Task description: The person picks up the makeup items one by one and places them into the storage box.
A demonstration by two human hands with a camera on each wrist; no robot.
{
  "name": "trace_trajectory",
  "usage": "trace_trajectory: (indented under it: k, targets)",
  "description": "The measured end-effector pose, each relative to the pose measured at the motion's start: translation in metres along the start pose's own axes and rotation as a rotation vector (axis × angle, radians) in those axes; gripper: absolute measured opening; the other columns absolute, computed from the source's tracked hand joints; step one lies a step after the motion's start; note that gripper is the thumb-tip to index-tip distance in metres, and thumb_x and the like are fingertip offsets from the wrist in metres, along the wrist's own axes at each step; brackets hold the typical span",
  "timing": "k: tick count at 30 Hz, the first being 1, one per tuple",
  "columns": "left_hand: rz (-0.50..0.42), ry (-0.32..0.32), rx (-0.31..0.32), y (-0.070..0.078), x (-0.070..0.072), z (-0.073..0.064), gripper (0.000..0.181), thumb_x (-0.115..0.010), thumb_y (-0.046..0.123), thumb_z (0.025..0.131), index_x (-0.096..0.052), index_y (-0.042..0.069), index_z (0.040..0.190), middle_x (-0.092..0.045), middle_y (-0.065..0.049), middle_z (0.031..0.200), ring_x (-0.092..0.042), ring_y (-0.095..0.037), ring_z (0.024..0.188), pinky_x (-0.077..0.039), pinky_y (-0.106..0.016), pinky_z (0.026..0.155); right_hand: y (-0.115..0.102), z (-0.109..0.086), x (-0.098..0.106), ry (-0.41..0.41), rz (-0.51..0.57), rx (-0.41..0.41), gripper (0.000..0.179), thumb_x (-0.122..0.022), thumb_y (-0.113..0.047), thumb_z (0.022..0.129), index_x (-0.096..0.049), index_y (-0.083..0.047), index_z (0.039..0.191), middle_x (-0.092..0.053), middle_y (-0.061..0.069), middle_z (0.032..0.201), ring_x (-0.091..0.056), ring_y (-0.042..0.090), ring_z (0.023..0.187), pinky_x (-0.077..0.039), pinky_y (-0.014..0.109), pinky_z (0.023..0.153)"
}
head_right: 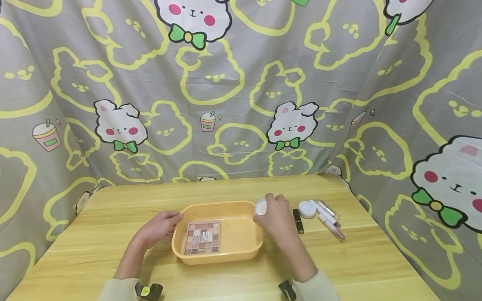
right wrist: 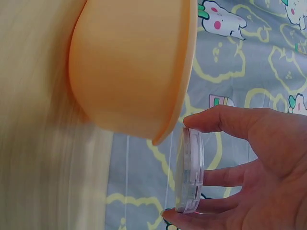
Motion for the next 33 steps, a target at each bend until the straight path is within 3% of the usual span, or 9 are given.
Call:
trace_trajectory:
  k: [13, 20, 28, 33]
  targets:
    - [-0.02, 0.008, 0.009, 0.001, 0.0, 0.0, 0.047, -0.043, 0.023, 0.109, -0.048, -0.008, 0.144, -0.049, -0.003, 0.071, -0.041, -0.014, 0.059, -0.038, -0.024, 0.054, -0.018, -0.006, -0.009, -0.017, 0.011, 0.002, 0.064, -0.084, -0.018, 0.072, -0.062, 0.005, 0.127, -0.063, 0.03, 0.115, -0.064, 0.036, 0.089, -0.057, 0.047, 0.071]
    - [-0.026, -0.004, 0.007, 0.001, 0.0, -0.001, 0.046, -0.043, 0.024, 0.109, -0.049, -0.008, 0.142, -0.038, -0.001, 0.065, -0.035, -0.013, 0.056, -0.034, -0.023, 0.052, -0.029, -0.006, -0.016, -0.044, 0.03, 0.003, 0.066, -0.085, -0.017, 0.07, -0.062, 0.003, 0.128, -0.063, 0.029, 0.116, -0.065, 0.035, 0.088, -0.058, 0.045, 0.069]
    - [-0.023, 0.03, 0.029, -0.001, 0.0, 0.001, 0.048, -0.044, 0.023, 0.109, -0.046, -0.007, 0.146, -0.058, -0.008, 0.081, -0.047, -0.014, 0.063, -0.042, -0.025, 0.056, -0.039, -0.009, -0.026, -0.06, 0.046, 0.037, 0.065, -0.087, -0.016, 0.069, -0.063, 0.003, 0.126, -0.064, 0.026, 0.113, -0.065, 0.035, 0.089, -0.06, 0.046, 0.071]
    - [-0.021, 0.036, 0.031, -0.001, -0.001, 0.002, 0.047, -0.044, 0.022, 0.109, -0.047, -0.007, 0.146, -0.06, -0.011, 0.086, -0.049, -0.015, 0.065, -0.044, -0.026, 0.058, -0.044, -0.011, -0.036, -0.092, 0.065, 0.059, 0.063, -0.09, -0.015, 0.068, -0.063, 0.003, 0.123, -0.065, 0.024, 0.108, -0.065, 0.031, 0.085, -0.061, 0.043, 0.07]
Point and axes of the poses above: each hand's wrist, its own z-axis towards the middle knuckle, its own x-axis out of the back of the hand, y = z × x, the point moved 3 cm from there along z, towards the middle knuckle
